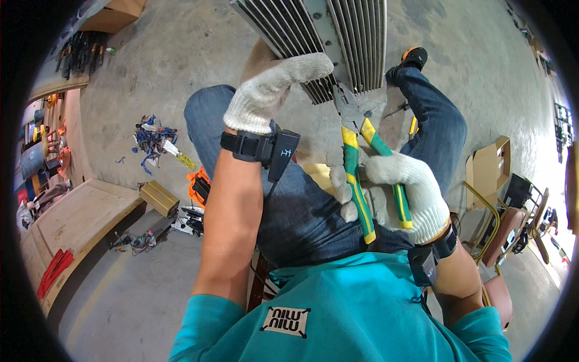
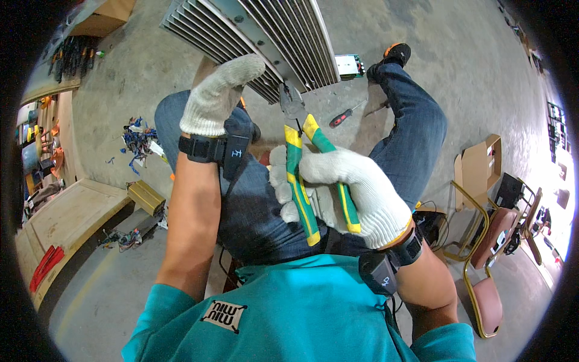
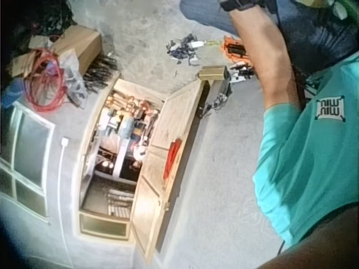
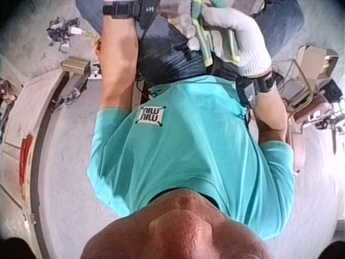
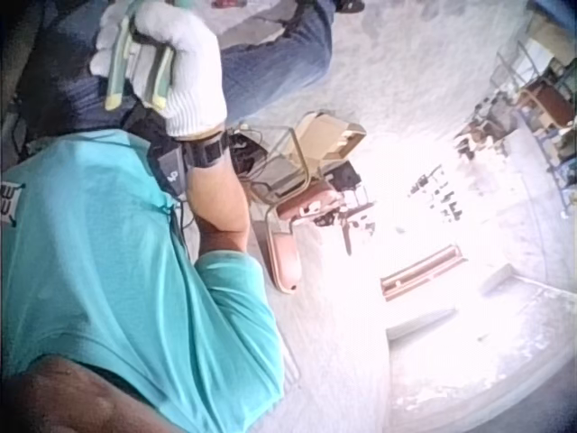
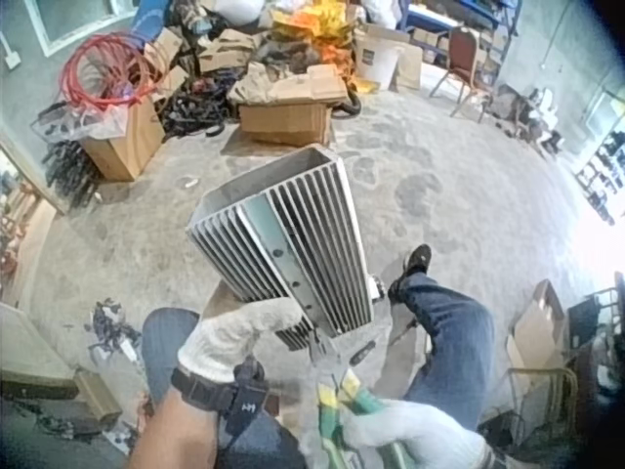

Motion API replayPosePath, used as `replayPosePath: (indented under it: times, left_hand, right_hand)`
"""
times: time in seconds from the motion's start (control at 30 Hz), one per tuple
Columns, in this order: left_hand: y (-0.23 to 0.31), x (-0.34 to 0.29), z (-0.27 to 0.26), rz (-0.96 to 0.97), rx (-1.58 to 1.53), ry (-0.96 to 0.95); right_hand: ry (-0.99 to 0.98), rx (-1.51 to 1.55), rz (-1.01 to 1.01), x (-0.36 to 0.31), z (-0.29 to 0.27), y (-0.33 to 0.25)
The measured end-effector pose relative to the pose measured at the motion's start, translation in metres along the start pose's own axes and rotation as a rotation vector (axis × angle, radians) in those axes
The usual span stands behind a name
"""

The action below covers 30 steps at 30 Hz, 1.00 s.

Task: The recorder uses pliers and a screwdriver to disassemble or repair a large aluminum heat sink on their lap.

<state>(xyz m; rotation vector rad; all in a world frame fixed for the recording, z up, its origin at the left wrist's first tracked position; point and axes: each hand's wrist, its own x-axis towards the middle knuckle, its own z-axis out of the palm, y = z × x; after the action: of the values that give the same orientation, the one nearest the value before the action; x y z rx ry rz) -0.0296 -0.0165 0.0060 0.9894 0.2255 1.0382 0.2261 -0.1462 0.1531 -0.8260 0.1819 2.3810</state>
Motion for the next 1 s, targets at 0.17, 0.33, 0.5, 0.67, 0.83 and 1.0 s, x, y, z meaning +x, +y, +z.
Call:
replayPosePath:
  times: [0.17, 0.33, 0.5, 0.67, 0.83, 1.0]
  left_hand:
    - [0.008, 0.006, 0.016, -0.013, -0.039, 0.296]
    - [0.010, 0.010, 0.023, -0.073, 0.085, 0.300]
    - [0.010, 0.010, 0.024, -0.063, -0.131, 0.312]
    - [0.012, 0.005, 0.025, -0.074, 0.144, 0.259]
    - [-0.001, 0.002, 0.019, 0.053, 0.120, 0.116]
    - [-0.017, 0.000, 0.013, 0.179, 0.194, 0.117]
  right_hand:
    - [-0.043, 0.079, 0.040, -0.006, 0.001, 0.013]
    - [-0.014, 0.109, 0.044, -0.007, -0.001, 0.019]
    - [-0.007, 0.180, 0.116, -0.005, 0.001, 0.023]
    - [0.022, 0.154, 0.131, -0.004, 0.005, 0.022]
    - [0.003, 0.258, 0.184, 0.002, 0.004, 0.024]
    - [-0.048, 0.252, 0.183, 0.007, 0.005, 0.026]
